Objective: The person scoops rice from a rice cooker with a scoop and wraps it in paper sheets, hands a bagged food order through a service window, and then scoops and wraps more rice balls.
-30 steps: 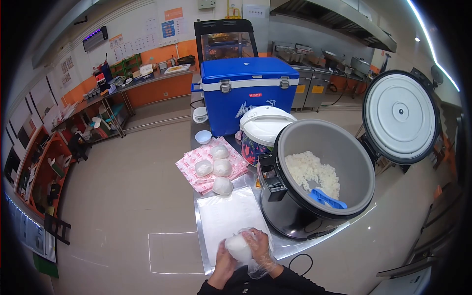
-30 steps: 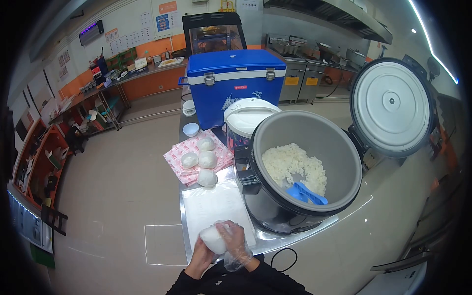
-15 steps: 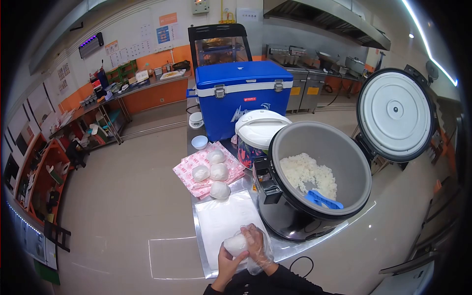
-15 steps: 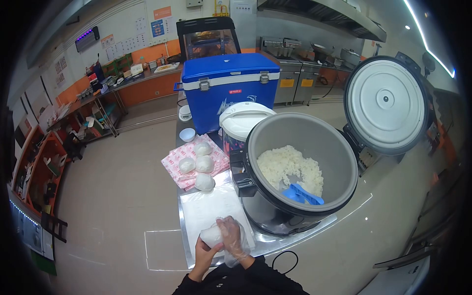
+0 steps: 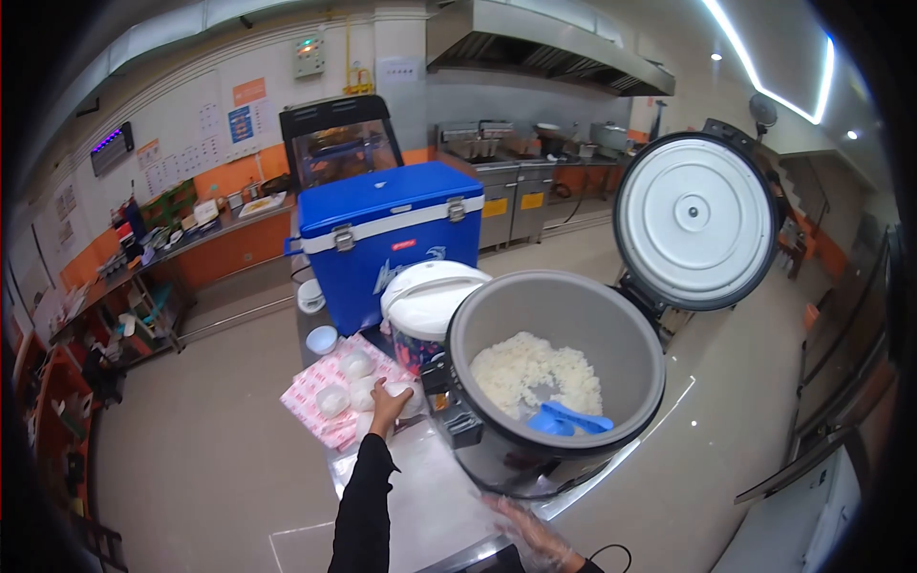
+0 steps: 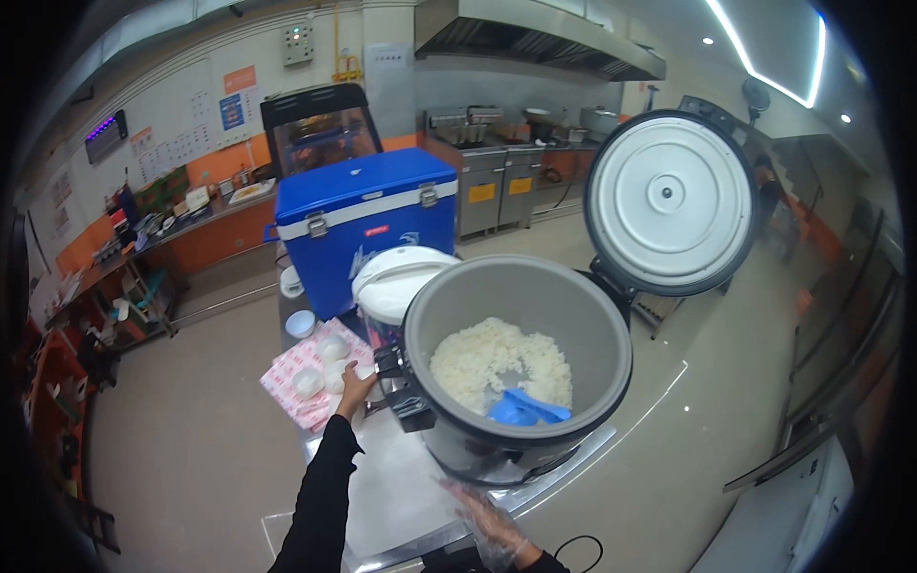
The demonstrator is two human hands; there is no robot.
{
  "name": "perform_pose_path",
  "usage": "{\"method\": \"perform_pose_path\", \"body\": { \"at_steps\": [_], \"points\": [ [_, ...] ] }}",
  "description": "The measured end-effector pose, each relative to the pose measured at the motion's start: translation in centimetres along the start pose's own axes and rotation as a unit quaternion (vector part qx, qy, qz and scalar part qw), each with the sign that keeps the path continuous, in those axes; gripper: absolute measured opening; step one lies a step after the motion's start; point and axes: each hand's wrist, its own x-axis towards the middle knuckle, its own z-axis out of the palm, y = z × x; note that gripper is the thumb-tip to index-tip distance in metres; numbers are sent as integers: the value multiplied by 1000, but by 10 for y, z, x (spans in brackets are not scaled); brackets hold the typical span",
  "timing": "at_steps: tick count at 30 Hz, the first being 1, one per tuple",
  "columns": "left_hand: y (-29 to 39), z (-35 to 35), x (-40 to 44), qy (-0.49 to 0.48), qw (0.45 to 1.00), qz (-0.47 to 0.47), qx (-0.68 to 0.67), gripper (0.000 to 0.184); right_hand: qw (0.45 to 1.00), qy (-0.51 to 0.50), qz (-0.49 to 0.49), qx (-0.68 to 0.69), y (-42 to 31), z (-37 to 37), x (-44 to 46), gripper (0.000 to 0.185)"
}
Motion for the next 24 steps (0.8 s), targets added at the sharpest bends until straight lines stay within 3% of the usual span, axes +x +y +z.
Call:
{"method": "perform_pose_path", "body": {
  "at_steps": [4, 5, 8, 9, 12, 13, 14, 15, 16, 17, 18, 19, 21, 24],
  "points": [
    [-21, 31, 36, -34, 990, 42, 134, 100, 998, -58, 0, 10, -15, -4, -37, 62],
    [-28, 36, 40, -38, 984, 57, 166, 103, 951, -69, -295, -52, -13, 4, -60, 81],
    [-27, 37, 37, -72, 981, 76, 166, 103, 947, -201, -240, 72, -51, 9, -77, 92],
    [-26, 37, 38, -71, 972, 103, 201, 96, 945, -171, -272, 61, -72, 21, -89, 84],
    [26, 15, 10, -59, 943, 119, 306, 86, 980, -152, -116, 53, -81, 11, -83, 73],
    [56, 4, -9, -16, 932, 150, 329, 76, 973, -138, -145, 112, -90, 13, -85, 69],
    [58, -4, -19, 76, 924, 218, 304, 65, 962, -121, -174, 173, -101, 19, -90, 66],
    [63, -14, -33, 188, 921, 293, 175, 52, 945, -106, -206, 231, -112, 21, -90, 62],
    [134, -47, -84, 170, 961, 220, -9, 46, 930, -126, -281, 202, -120, 17, -86, 65],
    [183, -67, -129, 215, 951, 196, -100, 45, 908, -146, -353, 171, -128, 10, -79, 67],
    [205, -77, -170, 298, 913, 272, -58, 32, 882, -164, -420, 139, -135, 6, -74, 71],
    [203, -73, -212, 322, 875, 345, -112, 16, 865, -117, -471, 127, -143, 7, -69, 71],
    [173, -54, -254, 88, 838, 472, -259, 44, 820, -22, -564, 97, -156, 19, -58, 74],
    [240, -19, -323, -261, 749, 594, -137, 74, 818, 57, -553, 145, -171, 30, -50, 82]
  ]
}}
